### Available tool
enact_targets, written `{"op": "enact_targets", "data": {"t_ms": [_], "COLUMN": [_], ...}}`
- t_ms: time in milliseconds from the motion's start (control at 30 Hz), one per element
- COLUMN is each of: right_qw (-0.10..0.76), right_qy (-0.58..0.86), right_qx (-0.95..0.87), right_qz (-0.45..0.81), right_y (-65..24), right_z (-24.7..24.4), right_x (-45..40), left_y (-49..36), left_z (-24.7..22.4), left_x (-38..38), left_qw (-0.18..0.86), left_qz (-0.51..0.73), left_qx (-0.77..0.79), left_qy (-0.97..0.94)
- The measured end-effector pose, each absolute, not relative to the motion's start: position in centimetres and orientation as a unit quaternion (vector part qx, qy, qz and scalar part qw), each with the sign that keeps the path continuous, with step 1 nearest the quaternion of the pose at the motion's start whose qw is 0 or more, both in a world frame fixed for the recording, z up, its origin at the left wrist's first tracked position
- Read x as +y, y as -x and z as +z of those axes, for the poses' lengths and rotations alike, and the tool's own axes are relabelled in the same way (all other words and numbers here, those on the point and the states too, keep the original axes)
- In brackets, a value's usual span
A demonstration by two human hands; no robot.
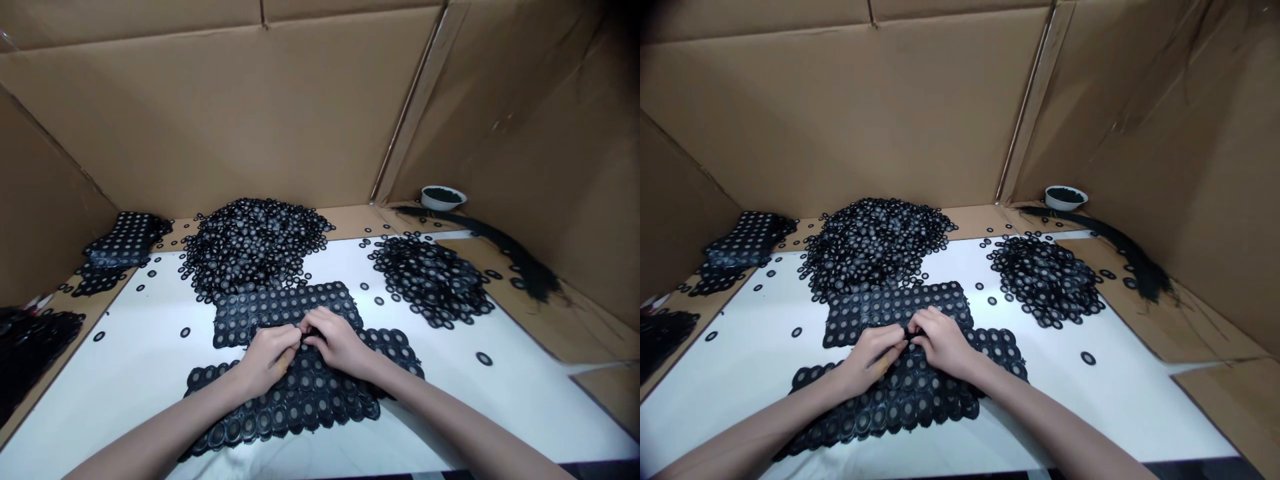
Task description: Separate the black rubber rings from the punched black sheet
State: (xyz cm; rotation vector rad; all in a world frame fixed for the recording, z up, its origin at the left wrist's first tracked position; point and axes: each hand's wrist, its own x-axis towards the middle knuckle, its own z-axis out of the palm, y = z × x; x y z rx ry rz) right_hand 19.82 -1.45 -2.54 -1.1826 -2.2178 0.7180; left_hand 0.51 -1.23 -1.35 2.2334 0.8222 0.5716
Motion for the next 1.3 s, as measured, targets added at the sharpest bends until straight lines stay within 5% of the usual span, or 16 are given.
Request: {"op": "enact_targets", "data": {"t_ms": [1300], "right_qw": [0.221], "right_qy": [0.426], "right_qx": [-0.833], "right_qz": [0.275], "right_y": [-20.3], "right_z": [-1.8], "right_x": [-1.6], "left_y": [0.7], "left_z": [-1.1], "left_x": [-1.6], "left_qw": [0.366], "left_qz": [0.315], "left_qx": [0.289], "left_qy": [-0.827]}}
